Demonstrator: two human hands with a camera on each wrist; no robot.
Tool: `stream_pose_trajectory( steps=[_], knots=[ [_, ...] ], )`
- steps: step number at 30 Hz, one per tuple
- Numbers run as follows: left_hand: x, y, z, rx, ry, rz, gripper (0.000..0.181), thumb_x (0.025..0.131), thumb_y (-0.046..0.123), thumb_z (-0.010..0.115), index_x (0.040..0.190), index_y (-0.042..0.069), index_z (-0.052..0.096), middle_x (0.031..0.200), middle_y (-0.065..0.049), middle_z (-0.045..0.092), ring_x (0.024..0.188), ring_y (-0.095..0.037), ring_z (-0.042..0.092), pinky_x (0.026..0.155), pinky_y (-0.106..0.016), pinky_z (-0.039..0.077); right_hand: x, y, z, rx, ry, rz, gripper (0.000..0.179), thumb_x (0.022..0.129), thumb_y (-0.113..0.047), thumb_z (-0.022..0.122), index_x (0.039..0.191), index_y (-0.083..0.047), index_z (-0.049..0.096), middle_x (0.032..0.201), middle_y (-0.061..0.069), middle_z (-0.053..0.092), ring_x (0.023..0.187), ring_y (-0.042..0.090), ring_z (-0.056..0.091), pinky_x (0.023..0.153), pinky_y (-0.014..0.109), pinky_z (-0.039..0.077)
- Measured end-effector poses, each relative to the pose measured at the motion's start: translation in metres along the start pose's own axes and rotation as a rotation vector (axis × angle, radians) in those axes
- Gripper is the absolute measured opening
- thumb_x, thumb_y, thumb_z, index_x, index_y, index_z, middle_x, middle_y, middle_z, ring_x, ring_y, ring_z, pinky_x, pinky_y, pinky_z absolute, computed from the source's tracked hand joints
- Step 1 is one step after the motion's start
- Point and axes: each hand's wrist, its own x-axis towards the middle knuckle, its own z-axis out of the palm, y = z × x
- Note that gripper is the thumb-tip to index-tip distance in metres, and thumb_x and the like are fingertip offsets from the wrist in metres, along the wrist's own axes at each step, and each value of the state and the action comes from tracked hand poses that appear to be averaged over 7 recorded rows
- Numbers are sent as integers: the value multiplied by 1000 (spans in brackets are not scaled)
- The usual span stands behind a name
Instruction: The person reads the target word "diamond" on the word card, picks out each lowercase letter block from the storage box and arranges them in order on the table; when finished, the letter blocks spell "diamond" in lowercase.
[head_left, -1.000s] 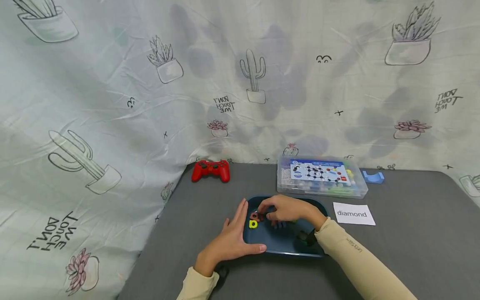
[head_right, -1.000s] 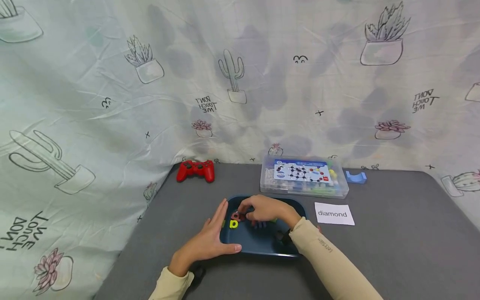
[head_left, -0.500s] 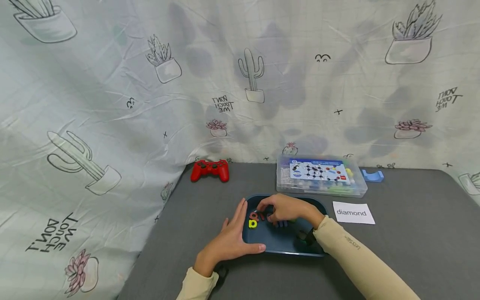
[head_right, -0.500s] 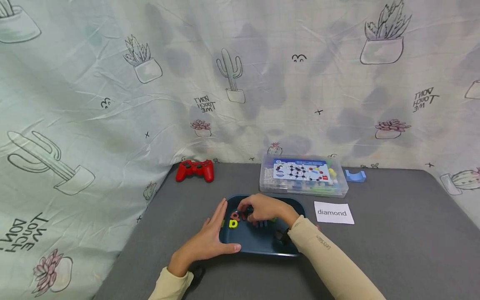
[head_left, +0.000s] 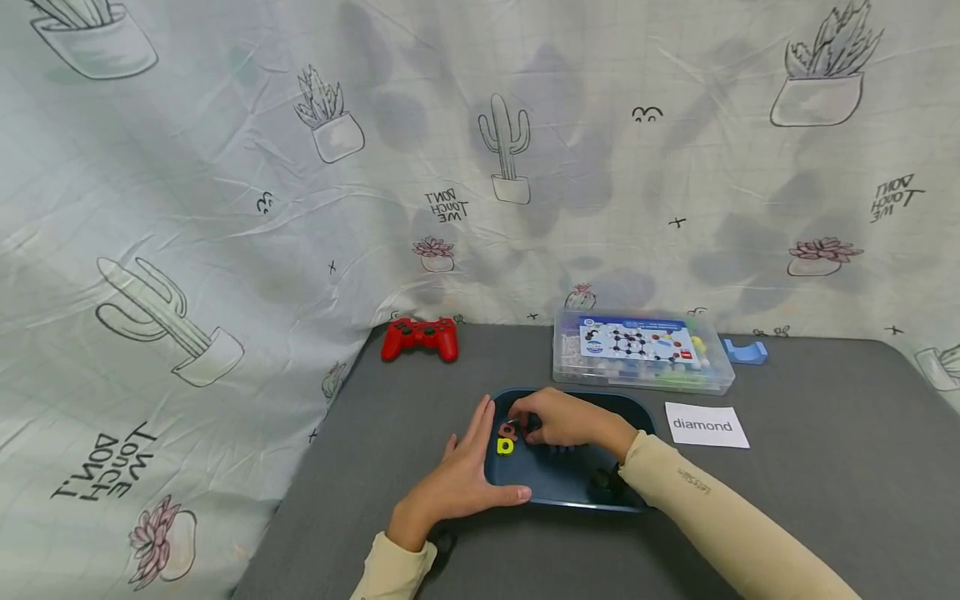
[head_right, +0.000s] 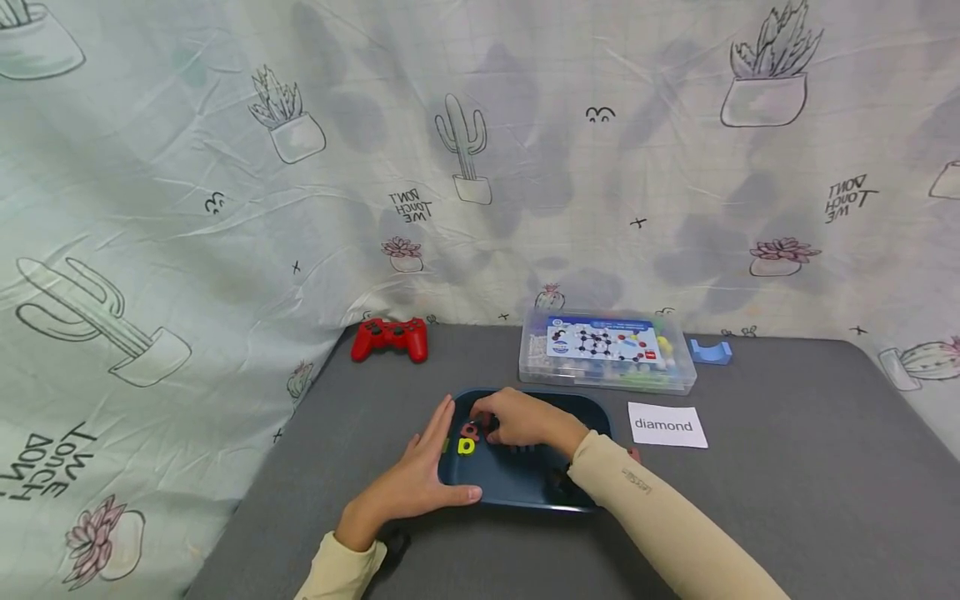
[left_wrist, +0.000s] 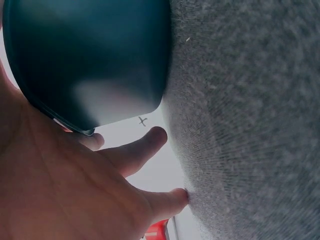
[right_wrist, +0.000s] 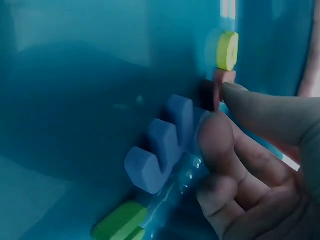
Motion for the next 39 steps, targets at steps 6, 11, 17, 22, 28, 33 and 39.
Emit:
stream_pose_trajectory(
  steps=[6, 11, 17, 22, 28, 33, 39],
  knots=[
    [1, 1, -2, -1, -1, 9, 125, 89, 64, 78, 173, 18, -4, 180, -2, -11, 163, -33, 8, 118, -80, 1, 3, 1, 3, -90, 11, -2, 38, 94, -1, 81, 131, -4, 72, 106, 2, 70, 86, 12, 63, 76, 27, 57],
    [1, 2, -2, -3, -3, 1, 125, 89, 64, 77, 173, 19, -4, 179, 1, -12, 163, -34, 9, 119, -79, 1, 3, 2, 4, -104, 0, 7, 34, 95, -4, 82, 127, -6, 73, 104, 0, 67, 82, 9, 61, 70, 25, 56],
    [2, 2, -1, -4, -4, -7, 125, 89, 62, 78, 173, 20, -4, 179, 4, -12, 163, -32, 7, 119, -78, -2, 4, -1, 4, -135, -11, 12, 22, 95, -7, 83, 115, -10, 75, 103, -2, 67, 84, 10, 61, 77, 29, 59],
    [2, 3, -1, -5, -1, -20, 126, 88, 61, 80, 174, 22, -3, 179, 5, -12, 163, -32, 6, 120, -76, -3, 3, -2, 2, -133, -8, 1, 16, 95, -7, 83, 106, -11, 73, 99, -3, 66, 83, 11, 60, 78, 30, 58],
    [1, 2, 1, -1, -1, -10, 125, 88, 61, 79, 174, 21, -3, 180, 1, -10, 163, -32, 8, 119, -78, -1, 2, -2, 1, -65, -7, -25, 11, 96, -5, 80, 98, -10, 70, 92, -4, 62, 76, 8, 58, 69, 26, 55],
    [2, 2, 3, 1, -1, -18, 126, 88, 61, 79, 174, 21, -4, 179, 3, -11, 163, -32, 9, 120, -78, -2, -2, -3, -7, 4, -4, -40, 11, 100, -4, 76, 95, -11, 68, 85, -7, 60, 72, 8, 56, 68, 27, 53],
    [2, 1, 2, 11, 12, -35, 128, 87, 64, 79, 173, 20, -5, 179, 4, -12, 163, -35, 9, 118, -80, 0, -12, -12, -25, 70, 47, -76, 11, 100, 0, 72, 97, -9, 67, 89, -5, 65, 76, 7, 62, 72, 30, 56]
  ],
)
